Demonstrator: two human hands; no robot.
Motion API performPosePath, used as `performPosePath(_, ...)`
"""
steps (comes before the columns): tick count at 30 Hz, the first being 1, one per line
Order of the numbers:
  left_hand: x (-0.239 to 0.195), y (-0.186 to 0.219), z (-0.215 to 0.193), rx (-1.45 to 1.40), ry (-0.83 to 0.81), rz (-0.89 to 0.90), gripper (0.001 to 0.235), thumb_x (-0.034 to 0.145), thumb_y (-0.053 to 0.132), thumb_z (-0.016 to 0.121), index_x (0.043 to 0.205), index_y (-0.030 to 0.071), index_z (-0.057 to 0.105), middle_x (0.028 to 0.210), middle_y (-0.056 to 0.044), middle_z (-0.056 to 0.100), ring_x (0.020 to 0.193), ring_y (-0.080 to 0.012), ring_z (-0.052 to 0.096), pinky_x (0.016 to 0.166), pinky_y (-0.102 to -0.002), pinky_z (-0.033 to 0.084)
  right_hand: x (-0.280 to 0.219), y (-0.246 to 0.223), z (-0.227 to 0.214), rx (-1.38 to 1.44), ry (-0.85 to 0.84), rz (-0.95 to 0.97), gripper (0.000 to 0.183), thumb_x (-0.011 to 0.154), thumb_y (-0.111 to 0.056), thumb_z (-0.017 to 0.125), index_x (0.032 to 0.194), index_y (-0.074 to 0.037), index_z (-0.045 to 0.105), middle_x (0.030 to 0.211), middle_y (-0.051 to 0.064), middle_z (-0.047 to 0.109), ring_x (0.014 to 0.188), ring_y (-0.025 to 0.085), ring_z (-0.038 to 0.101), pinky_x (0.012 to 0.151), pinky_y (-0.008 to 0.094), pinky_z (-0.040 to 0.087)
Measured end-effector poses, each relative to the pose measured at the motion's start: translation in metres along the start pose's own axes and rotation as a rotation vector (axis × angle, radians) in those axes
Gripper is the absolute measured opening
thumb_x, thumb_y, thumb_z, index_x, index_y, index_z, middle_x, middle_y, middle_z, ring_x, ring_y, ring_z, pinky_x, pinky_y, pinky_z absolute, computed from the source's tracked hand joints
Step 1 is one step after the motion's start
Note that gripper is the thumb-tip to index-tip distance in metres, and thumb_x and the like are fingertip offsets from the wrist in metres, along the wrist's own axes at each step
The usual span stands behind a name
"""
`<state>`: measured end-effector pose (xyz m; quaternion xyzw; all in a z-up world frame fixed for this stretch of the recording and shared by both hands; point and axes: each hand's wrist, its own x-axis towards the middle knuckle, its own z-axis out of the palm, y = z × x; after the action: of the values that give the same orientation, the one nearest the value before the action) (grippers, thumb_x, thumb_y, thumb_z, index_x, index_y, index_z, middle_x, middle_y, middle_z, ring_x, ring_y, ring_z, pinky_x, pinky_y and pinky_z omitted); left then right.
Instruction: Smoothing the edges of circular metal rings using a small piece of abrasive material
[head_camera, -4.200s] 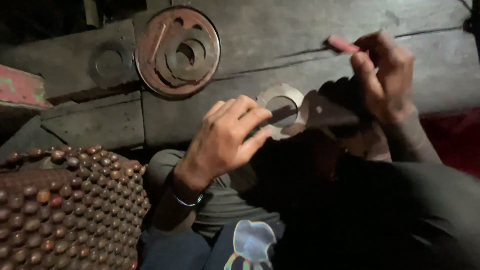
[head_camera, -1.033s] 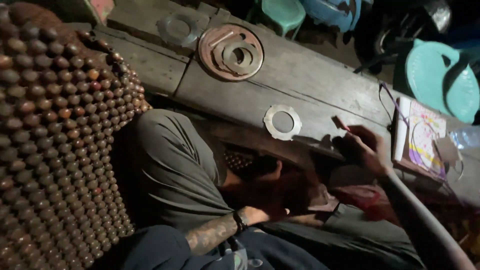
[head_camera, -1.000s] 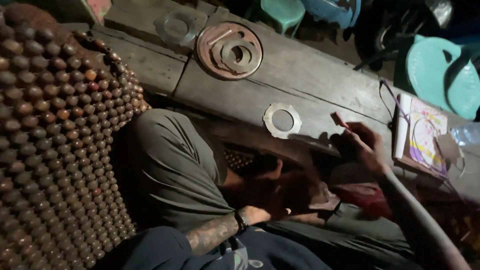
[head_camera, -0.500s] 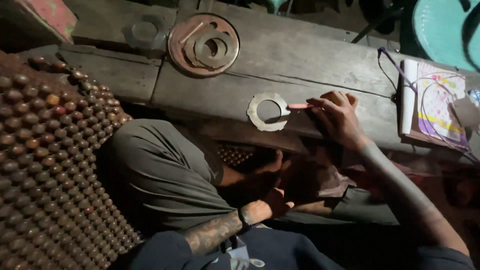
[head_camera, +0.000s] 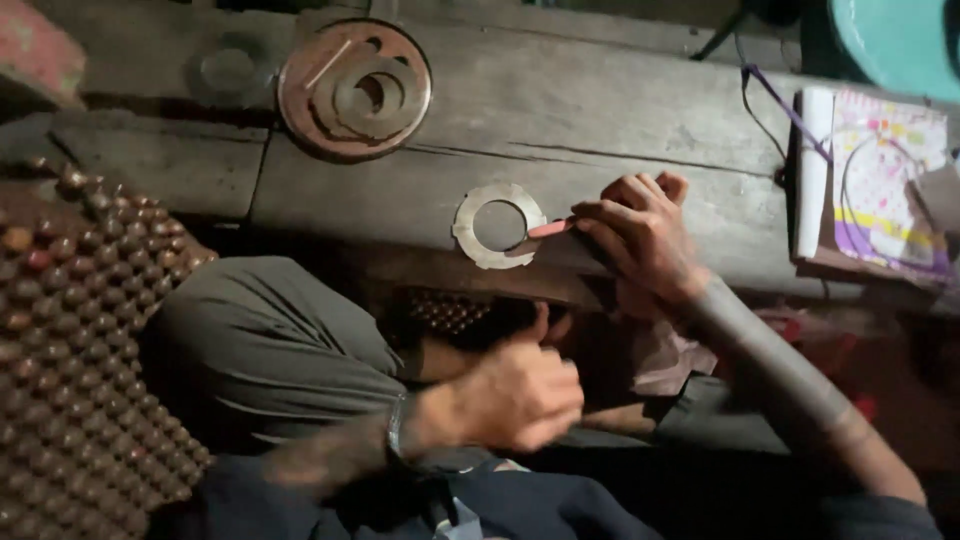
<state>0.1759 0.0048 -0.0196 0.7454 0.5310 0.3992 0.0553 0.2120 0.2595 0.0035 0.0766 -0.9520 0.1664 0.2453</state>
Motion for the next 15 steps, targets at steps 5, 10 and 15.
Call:
performPosePath(5,0.049,-0.046,-0.098,0.313,0.161,0.156,0.016,0.089,0.018,0.057,0.074,0.012,0.055,0.074,-0.004,0.05,0.065,-0.0265,0.048,0.06,-0.04,0.038,0.006,-0.011,0.008,-0.112,0.177,-0.175,0.022,0.106,-0.032,0.064,0.1,-0.012,0.07,0.086,0.007,0.056,0.076,0.028,0.054,0.085,0.042,0.032)
performPosePath(10,0.033,-0.127,-0.124,0.412,-0.017,-0.186,0.034,0.089,0.03,0.07,0.117,0.012,0.068,0.101,-0.009,0.061,0.092,-0.0347,0.062,0.075,-0.048,0.051,0.003,-0.004,0.011,-0.174,0.198,-0.094,0.02,0.103,-0.03,0.07,0.099,-0.011,0.069,0.086,0.006,0.056,0.08,0.028,0.054,0.086,0.043,0.033)
performPosePath(15,0.006,-0.123,-0.103,0.468,-0.195,-0.444,0.096,0.084,0.062,0.071,0.154,0.004,0.042,0.155,-0.022,0.041,0.141,-0.0399,0.039,0.114,-0.059,0.029,0.001,0.004,0.014,-0.192,0.165,-0.196,0.022,0.105,-0.034,0.068,0.099,-0.013,0.07,0.088,0.008,0.058,0.079,0.028,0.055,0.087,0.044,0.032)
